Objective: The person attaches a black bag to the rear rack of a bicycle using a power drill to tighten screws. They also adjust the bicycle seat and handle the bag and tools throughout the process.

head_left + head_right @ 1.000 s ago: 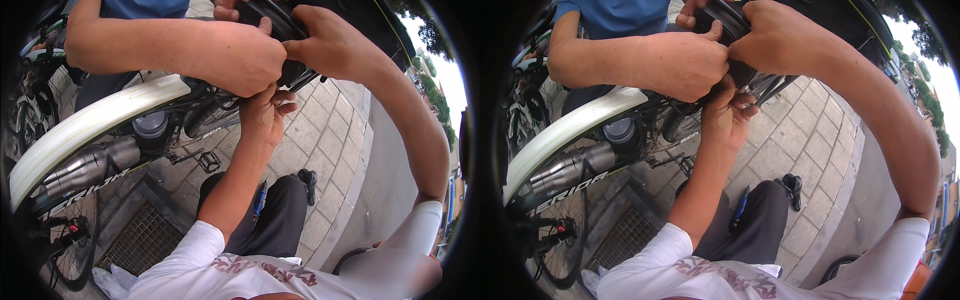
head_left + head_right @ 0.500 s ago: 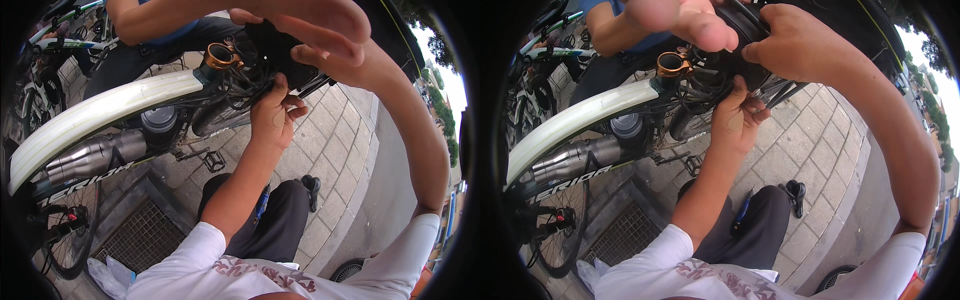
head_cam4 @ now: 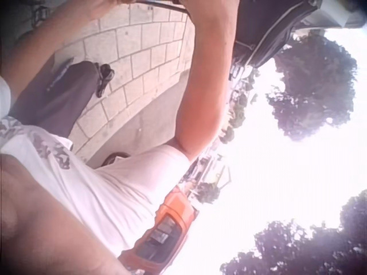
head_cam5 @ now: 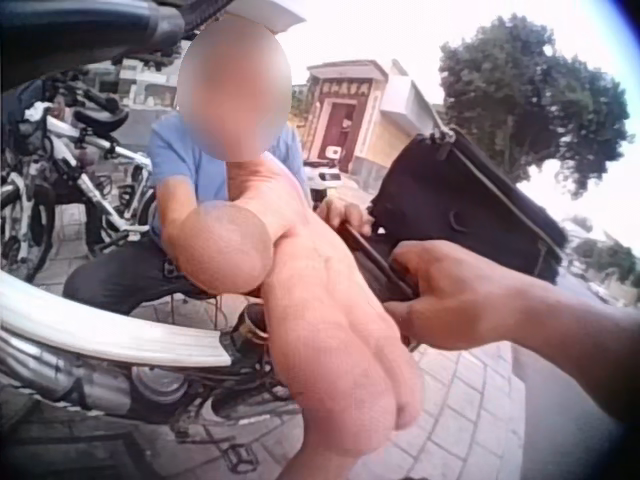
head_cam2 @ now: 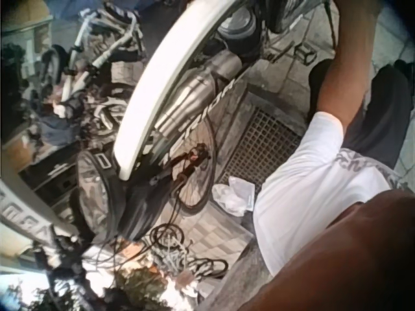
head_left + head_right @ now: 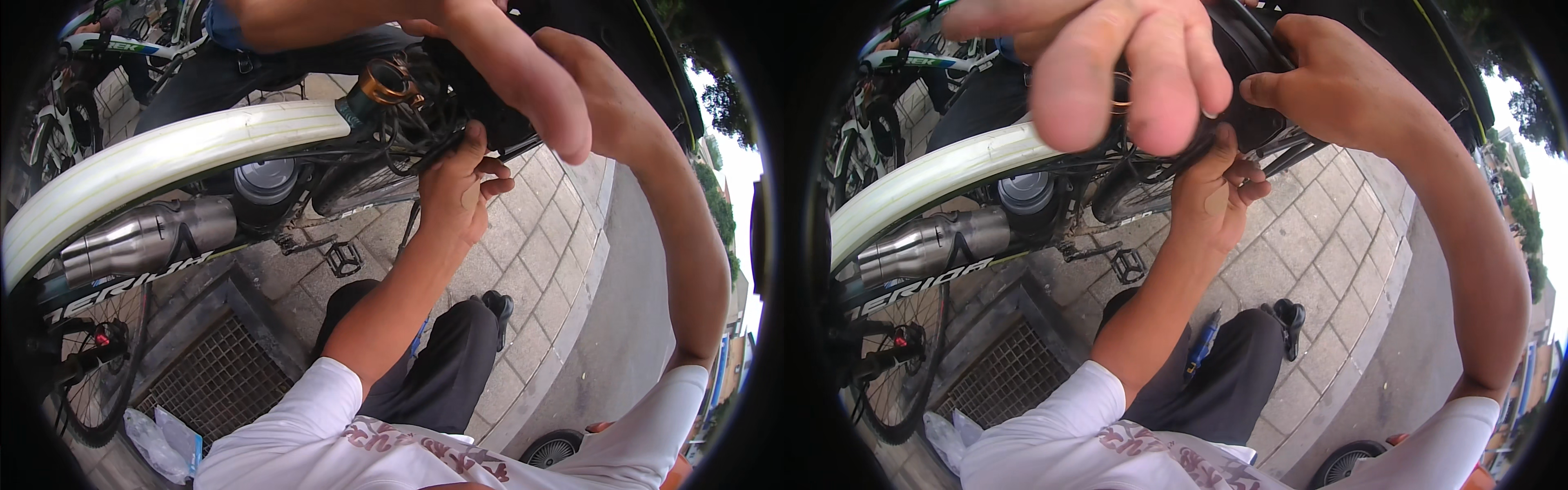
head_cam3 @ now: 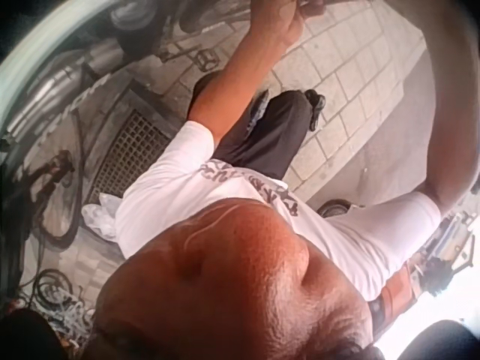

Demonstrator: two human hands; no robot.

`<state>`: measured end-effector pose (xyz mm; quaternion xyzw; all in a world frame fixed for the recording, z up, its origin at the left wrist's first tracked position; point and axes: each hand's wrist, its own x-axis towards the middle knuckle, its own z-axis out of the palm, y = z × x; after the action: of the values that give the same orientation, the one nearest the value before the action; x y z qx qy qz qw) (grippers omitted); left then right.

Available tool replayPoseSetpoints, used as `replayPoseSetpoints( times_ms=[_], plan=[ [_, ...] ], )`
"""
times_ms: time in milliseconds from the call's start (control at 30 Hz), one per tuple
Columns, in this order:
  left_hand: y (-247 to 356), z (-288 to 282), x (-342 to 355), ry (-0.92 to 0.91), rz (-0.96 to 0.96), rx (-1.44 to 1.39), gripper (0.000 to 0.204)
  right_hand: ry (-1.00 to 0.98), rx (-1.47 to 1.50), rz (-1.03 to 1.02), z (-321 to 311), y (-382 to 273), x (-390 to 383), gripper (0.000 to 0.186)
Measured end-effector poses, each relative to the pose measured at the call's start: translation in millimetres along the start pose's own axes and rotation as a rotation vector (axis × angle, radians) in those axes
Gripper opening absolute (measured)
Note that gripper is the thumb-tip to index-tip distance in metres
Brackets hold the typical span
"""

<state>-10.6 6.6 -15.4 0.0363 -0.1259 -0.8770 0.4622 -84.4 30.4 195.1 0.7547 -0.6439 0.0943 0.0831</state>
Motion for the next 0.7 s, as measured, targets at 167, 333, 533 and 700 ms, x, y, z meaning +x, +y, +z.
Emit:
replayPoseSetpoints(
  times_ms=[167, 333, 533, 700],
  plan=[
    [2.1, 1.7, -5.3, -0.049, -0.044, 0.045, 0.039, -0.011, -0.029, 0.16, 1.3, -5.5, -3.0, 0.036],
    [3.0, 5.1, -2.3, -0.131, 0.083, -0.033, 0.031, -0.066, 0.007, 0.228, -2.8, -21.2, 2.0, 0.034],
    [14.5, 5.5, -8.3, -0.003, -0.038, 0.098, 0.033, -0.099, -0.006, 0.195, 4.3, -11.1, 2.7, 0.035],
    [7.6, 14.1, -10.9, 0.06, -0.026, 0.014, 0.019, -0.072, 0.061, -0.165, -4.3, 9.8, -1.5, 0.035]
  ],
)
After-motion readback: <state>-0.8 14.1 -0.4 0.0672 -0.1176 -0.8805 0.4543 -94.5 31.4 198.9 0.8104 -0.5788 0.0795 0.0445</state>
